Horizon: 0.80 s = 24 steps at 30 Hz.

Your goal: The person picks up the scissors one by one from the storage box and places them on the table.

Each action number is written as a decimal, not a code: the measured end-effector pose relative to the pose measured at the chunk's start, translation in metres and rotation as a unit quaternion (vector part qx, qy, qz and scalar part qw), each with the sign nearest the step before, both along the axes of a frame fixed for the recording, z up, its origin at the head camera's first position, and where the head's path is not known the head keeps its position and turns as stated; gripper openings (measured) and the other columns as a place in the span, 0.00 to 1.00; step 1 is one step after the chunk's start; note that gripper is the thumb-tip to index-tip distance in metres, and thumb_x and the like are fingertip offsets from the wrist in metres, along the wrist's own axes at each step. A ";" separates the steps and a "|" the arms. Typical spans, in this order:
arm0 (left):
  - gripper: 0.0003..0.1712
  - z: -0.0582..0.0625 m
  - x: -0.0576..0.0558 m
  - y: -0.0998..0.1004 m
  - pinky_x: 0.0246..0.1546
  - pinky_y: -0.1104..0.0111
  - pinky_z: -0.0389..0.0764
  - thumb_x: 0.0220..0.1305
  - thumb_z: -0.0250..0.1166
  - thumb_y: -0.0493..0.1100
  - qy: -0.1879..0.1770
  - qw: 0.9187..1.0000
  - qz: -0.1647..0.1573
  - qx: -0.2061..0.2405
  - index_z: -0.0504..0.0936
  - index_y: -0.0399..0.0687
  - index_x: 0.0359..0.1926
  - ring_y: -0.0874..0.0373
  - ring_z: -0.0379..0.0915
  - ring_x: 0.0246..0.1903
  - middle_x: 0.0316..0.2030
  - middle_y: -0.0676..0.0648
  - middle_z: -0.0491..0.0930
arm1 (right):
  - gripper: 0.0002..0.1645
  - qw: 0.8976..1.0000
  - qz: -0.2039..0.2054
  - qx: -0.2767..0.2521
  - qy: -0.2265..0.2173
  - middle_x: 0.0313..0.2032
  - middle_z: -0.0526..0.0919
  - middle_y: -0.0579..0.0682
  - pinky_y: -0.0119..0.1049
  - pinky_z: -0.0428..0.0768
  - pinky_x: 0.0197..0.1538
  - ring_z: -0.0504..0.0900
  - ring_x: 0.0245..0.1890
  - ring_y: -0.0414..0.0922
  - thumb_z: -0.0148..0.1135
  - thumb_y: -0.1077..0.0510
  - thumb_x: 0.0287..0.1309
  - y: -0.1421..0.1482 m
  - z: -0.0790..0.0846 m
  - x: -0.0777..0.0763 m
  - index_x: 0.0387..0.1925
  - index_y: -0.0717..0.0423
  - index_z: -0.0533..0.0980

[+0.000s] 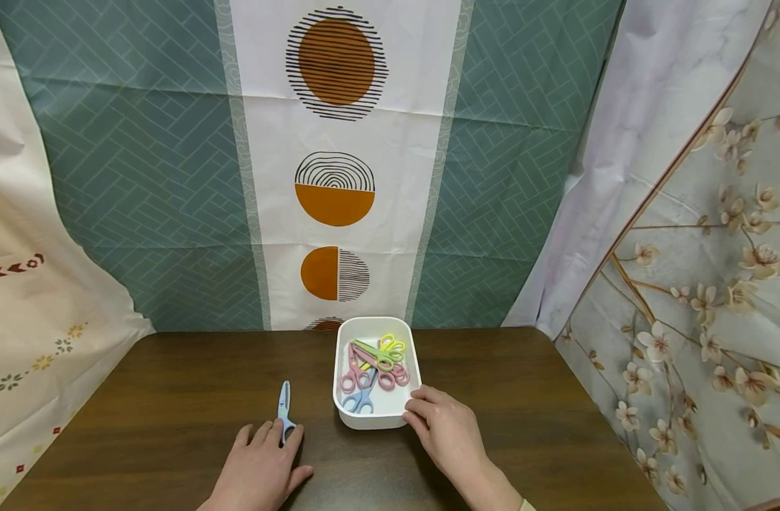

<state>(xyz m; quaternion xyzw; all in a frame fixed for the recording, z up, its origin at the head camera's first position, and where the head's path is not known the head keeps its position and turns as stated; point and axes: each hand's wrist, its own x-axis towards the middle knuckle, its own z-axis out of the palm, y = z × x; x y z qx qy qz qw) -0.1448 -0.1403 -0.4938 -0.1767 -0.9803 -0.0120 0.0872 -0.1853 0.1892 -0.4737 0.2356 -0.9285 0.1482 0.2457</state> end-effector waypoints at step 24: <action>0.42 0.005 -0.017 -0.033 0.63 0.26 0.68 0.75 0.64 0.72 -0.050 0.998 0.033 0.010 0.83 0.43 0.70 0.33 0.78 0.66 0.68 0.29 0.78 | 0.07 1.000 0.001 0.000 0.000 0.48 0.90 0.45 0.46 0.89 0.49 0.89 0.49 0.45 0.82 0.51 0.64 0.000 -0.001 -0.001 0.40 0.46 0.92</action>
